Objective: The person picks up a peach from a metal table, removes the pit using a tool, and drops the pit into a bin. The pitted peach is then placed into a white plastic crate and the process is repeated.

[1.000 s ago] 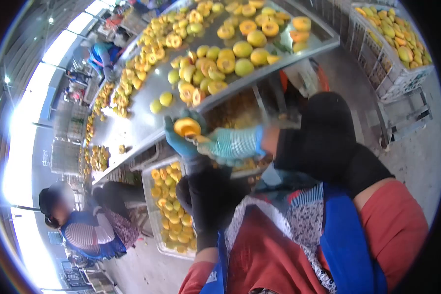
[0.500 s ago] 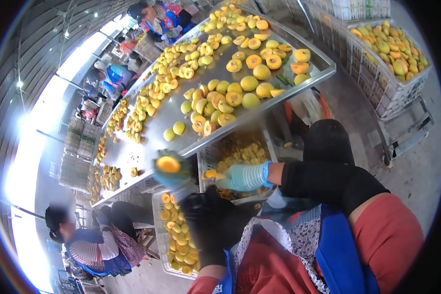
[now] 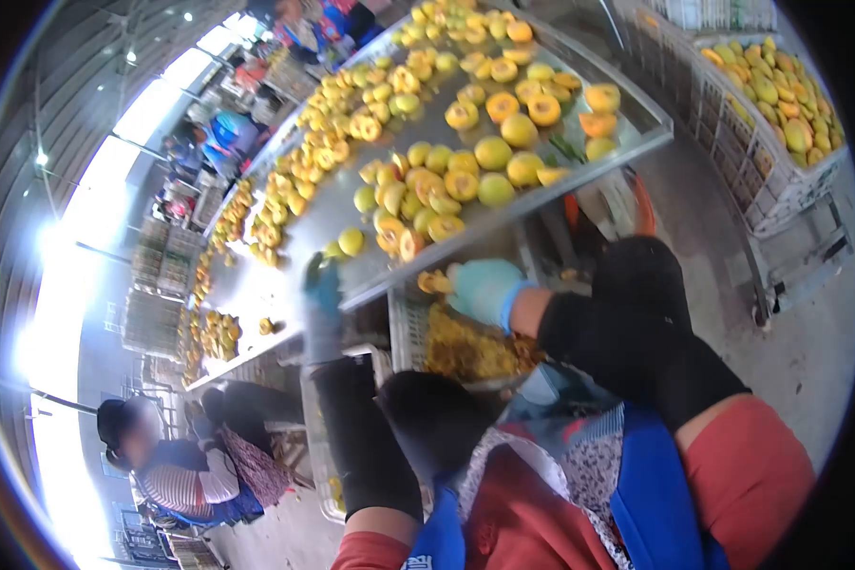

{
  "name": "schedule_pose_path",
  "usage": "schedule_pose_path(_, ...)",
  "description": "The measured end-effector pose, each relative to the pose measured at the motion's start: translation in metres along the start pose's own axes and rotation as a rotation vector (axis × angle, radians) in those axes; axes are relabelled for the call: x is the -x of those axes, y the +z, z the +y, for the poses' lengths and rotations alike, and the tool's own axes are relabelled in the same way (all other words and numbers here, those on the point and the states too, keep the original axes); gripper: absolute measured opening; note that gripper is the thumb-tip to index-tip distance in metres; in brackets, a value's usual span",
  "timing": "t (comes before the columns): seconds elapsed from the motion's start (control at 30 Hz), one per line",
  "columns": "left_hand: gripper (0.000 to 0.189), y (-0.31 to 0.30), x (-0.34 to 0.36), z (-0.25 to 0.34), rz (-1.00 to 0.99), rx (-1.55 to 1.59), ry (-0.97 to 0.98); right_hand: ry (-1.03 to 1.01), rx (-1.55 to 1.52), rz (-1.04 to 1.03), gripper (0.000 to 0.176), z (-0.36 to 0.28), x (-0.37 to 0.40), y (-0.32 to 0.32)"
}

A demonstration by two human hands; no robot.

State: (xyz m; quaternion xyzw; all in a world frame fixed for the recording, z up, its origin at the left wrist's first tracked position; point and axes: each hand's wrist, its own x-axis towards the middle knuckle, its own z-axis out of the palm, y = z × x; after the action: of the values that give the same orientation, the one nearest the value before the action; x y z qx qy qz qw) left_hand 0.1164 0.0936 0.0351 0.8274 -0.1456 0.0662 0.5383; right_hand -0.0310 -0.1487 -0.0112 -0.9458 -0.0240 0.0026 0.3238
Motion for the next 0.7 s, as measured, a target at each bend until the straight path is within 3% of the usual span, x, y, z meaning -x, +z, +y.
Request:
schedule_pose_path(0.03, 0.050, 0.017, -0.024, -0.033, -0.021, -0.202, 0.247, 0.028, 0.045, -0.015, 0.031, 0.003, -0.002, -0.002)
schedule_pose_path(0.1, 0.059, 0.052, -0.057, -0.048, -0.079, -0.478, 0.310, 0.112, 0.035, -0.036, 0.033, -0.004, -0.003, -0.019)
schedule_pose_path(0.17, 0.065, 0.084, -0.059, -0.036, -0.125, -0.596, 0.091, 0.138, 0.033, -0.028, 0.032, -0.004, -0.001, -0.025)
schedule_pose_path(0.33, 0.065, 0.097, -0.054, -0.024, -0.143, -0.655, 0.039, -0.005, 0.068, 0.048, 0.031, -0.009, 0.007, -0.030)
schedule_pose_path(0.47, 0.047, 0.072, -0.052, -0.037, -0.042, -0.099, -0.125, -0.100, 0.062, 0.031, 0.031, -0.018, 0.008, -0.031)
schedule_pose_path(0.57, 0.035, 0.053, -0.023, 0.001, 0.034, 0.563, -0.216, 0.014, 0.157, -0.064, 0.031, -0.013, 0.001, -0.018)
schedule_pose_path(0.6, 0.033, 0.046, -0.015, 0.008, 0.042, 0.786, -0.236, -0.045, 0.103, 0.000, 0.031, -0.017, 0.000, -0.017)
schedule_pose_path(0.63, 0.029, 0.040, -0.011, 0.008, -0.077, 0.995, -0.177, -0.099, 0.056, 0.055, 0.032, -0.021, 0.002, -0.017)
schedule_pose_path(0.7, 0.029, 0.028, -0.002, 0.003, -0.131, 1.142, -0.252, -0.169, -0.047, 0.115, 0.033, -0.021, 0.004, -0.011)
